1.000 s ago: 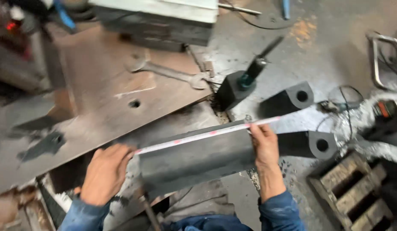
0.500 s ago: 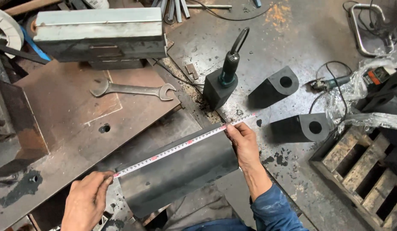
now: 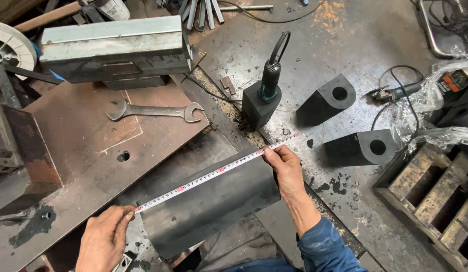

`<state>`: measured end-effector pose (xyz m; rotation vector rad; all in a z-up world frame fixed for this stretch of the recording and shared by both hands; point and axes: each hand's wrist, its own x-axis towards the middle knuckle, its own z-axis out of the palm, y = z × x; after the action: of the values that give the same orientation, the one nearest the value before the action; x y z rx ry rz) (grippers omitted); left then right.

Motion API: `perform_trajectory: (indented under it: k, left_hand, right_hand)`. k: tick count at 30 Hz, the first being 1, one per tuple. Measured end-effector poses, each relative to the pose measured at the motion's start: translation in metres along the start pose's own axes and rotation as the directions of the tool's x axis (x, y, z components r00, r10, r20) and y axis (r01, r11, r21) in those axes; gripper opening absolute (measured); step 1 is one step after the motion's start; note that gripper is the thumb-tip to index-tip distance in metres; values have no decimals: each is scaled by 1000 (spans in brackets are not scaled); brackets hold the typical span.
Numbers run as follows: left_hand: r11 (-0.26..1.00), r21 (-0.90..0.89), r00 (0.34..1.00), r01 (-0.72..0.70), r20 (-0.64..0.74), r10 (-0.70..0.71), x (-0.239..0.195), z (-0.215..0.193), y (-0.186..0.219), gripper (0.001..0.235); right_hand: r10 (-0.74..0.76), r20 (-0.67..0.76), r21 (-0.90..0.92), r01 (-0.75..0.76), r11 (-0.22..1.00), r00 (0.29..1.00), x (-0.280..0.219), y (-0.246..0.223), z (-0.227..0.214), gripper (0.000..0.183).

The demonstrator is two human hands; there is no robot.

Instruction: Measuring black cylindrical industrial parts with a tape measure and machining them using a power tool and a drill press.

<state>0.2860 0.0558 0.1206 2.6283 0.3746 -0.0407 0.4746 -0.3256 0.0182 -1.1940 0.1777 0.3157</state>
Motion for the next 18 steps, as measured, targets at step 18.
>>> perform_trajectory:
  k: [18]
  left_hand:
    - [989, 11, 981, -149, -126, 149, -12, -16, 5, 13]
  right_hand:
    - [-34, -24, -167, 30, 985, 999, 10, 17, -16, 12]
